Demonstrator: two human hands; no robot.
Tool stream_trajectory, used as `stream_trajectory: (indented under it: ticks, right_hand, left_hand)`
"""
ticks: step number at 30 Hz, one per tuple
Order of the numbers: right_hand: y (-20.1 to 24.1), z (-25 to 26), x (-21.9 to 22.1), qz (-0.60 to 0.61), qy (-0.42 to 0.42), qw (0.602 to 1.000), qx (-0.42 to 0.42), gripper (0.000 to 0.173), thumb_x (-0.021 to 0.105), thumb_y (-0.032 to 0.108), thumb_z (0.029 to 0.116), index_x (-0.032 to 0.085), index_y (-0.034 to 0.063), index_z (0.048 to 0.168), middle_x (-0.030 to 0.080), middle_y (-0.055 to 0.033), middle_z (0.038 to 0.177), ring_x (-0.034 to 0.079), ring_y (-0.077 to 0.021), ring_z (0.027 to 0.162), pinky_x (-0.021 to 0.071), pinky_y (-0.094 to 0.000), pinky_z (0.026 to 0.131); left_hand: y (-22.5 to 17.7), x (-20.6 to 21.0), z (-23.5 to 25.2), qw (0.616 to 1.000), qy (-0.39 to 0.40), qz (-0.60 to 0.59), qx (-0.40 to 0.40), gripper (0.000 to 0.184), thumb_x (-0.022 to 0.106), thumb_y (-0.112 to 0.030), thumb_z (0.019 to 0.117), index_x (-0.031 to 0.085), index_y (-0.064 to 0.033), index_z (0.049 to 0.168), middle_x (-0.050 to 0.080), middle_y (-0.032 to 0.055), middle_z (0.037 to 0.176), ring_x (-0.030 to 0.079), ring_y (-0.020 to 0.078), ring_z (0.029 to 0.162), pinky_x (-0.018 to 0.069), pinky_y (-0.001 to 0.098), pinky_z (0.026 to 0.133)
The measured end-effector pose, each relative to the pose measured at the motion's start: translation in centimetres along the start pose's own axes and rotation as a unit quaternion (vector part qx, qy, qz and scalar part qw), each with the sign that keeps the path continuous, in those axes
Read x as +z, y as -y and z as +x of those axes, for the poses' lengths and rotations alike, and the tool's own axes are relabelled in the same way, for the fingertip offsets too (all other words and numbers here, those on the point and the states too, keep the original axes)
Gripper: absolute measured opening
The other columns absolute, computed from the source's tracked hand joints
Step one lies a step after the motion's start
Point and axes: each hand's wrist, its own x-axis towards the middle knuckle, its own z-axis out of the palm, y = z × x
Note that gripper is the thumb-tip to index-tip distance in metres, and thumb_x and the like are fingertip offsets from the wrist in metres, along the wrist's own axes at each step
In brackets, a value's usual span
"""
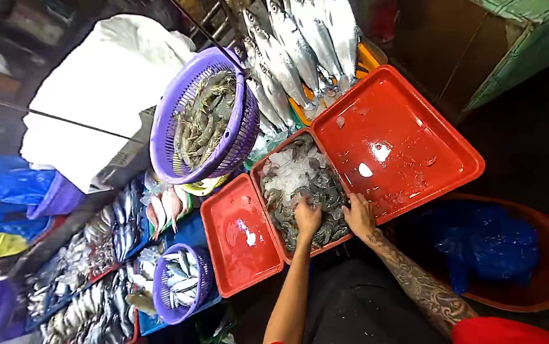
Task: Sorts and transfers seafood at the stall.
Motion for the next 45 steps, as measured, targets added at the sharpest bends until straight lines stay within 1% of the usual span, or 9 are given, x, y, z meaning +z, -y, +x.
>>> stream_trajectory:
  ticks: [9,17,24,29,31,33,36,40,45]
  right_hand:
    - [-0.4,0.6,1.0,0.012,-0.034,0.999,0.001,0.044,0.065,0.013,0.0969,0.055,-0.0038,0.136,0.064,-0.0240,0.125,0.067,-0.0376,0.112,0.0525,-0.0522,0.098]
    - [-1.0,1.1,1.0,-0.027,-0.008,0.999,-0.035,0.031,0.059,0.007,0.0980,0.068,0.0028,0.127,0.062,-0.0236,0.128,0.066,-0.0385,0.111,0.0540,-0.0522,0.096]
    - [-1.6,0.6,1.2,-0.023,-0.035,0.997,-0.062,0.031,0.060,0.006,0.0974,0.068,0.0035,0.127,0.062,-0.0238,0.127,0.068,-0.0390,0.106,0.0557,-0.0523,0.092]
    - [-1.4,0.9,0.3,-0.034,-0.008,0.999,-0.037,0.038,0.064,0.005,0.0948,0.064,0.0009,0.133,0.056,-0.0257,0.135,0.067,-0.0414,0.107,0.0549,-0.0540,0.092]
    - [-1.4,1.0,0.0,-0.039,0.006,0.999,-0.030,0.036,0.063,0.005,0.0947,0.066,0.0028,0.130,0.056,-0.0254,0.135,0.067,-0.0412,0.106,0.0550,-0.0547,0.091]
    - [-1.5,1.1,-0.1,-0.047,0.013,0.998,-0.034,0.034,0.063,0.004,0.0949,0.067,0.0031,0.128,0.056,-0.0261,0.134,0.066,-0.0420,0.106,0.0543,-0.0562,0.091]
    - [-1.8,1.3,-0.2,-0.064,0.022,0.997,-0.045,0.033,0.062,0.003,0.0956,0.069,0.0053,0.128,0.057,-0.0254,0.134,0.066,-0.0421,0.106,0.0542,-0.0565,0.091]
    - [-2.0,1.2,0.0,-0.085,0.038,0.994,-0.056,0.033,0.057,0.003,0.0981,0.068,0.0066,0.129,0.057,-0.0251,0.136,0.067,-0.0416,0.106,0.0549,-0.0564,0.091]
    - [-2.0,0.9,-0.5,-0.097,0.050,0.991,-0.082,0.031,0.052,-0.001,0.0979,0.067,-0.0005,0.125,0.056,-0.0249,0.138,0.067,-0.0406,0.107,0.0558,-0.0545,0.090]
  left_hand:
    - [-0.7,3.4,0.9,0.997,-0.036,-0.007,-0.069,0.061,0.079,-0.024,0.0889,0.050,-0.0005,0.138,0.075,0.0146,0.102,0.072,0.0320,0.100,0.0547,0.0548,0.093]
    - [-2.1,4.8,-0.1,0.998,-0.005,-0.001,-0.061,0.055,0.082,-0.024,0.0856,0.058,-0.0025,0.130,0.075,0.0113,0.101,0.071,0.0287,0.098,0.0548,0.0521,0.092]
    - [-1.0,3.5,-1.1,0.998,-0.013,-0.055,-0.030,0.027,0.069,-0.018,0.0974,0.069,0.0016,0.115,0.070,0.0154,0.096,0.068,0.0257,0.088,0.0548,0.0470,0.087]
    - [-1.0,3.9,0.3,0.970,-0.060,-0.229,-0.047,0.033,0.048,-0.016,0.1069,0.054,0.0029,0.133,0.065,0.0229,0.112,0.065,0.0316,0.099,0.0526,0.0513,0.088]
    - [-1.5,4.6,1.1,0.961,-0.060,-0.258,-0.079,0.035,0.046,-0.025,0.1069,0.053,0.0005,0.131,0.062,0.0178,0.100,0.060,0.0266,0.084,0.0513,0.0473,0.076]
    - [-2.1,4.9,1.5,0.974,-0.029,-0.200,-0.103,0.039,0.057,-0.029,0.1023,0.057,0.0005,0.127,0.063,0.0178,0.094,0.061,0.0276,0.078,0.0521,0.0471,0.072]
    - [-2.5,5.3,1.9,0.992,-0.012,-0.068,-0.108,0.044,0.072,-0.038,0.0941,0.066,-0.0010,0.117,0.069,0.0218,0.101,0.067,0.0361,0.091,0.0536,0.0570,0.083]
    - [-3.2,5.3,1.8,0.995,-0.015,0.013,-0.102,0.040,0.075,-0.044,0.0912,0.072,-0.0057,0.104,0.071,0.0185,0.097,0.069,0.0358,0.093,0.0535,0.0588,0.083]
    - [-5.6,4.9,1.1,0.988,0.000,0.071,-0.136,0.046,0.079,-0.049,0.0861,0.074,-0.0071,0.106,0.072,0.0177,0.105,0.069,0.0348,0.103,0.0535,0.0573,0.088]
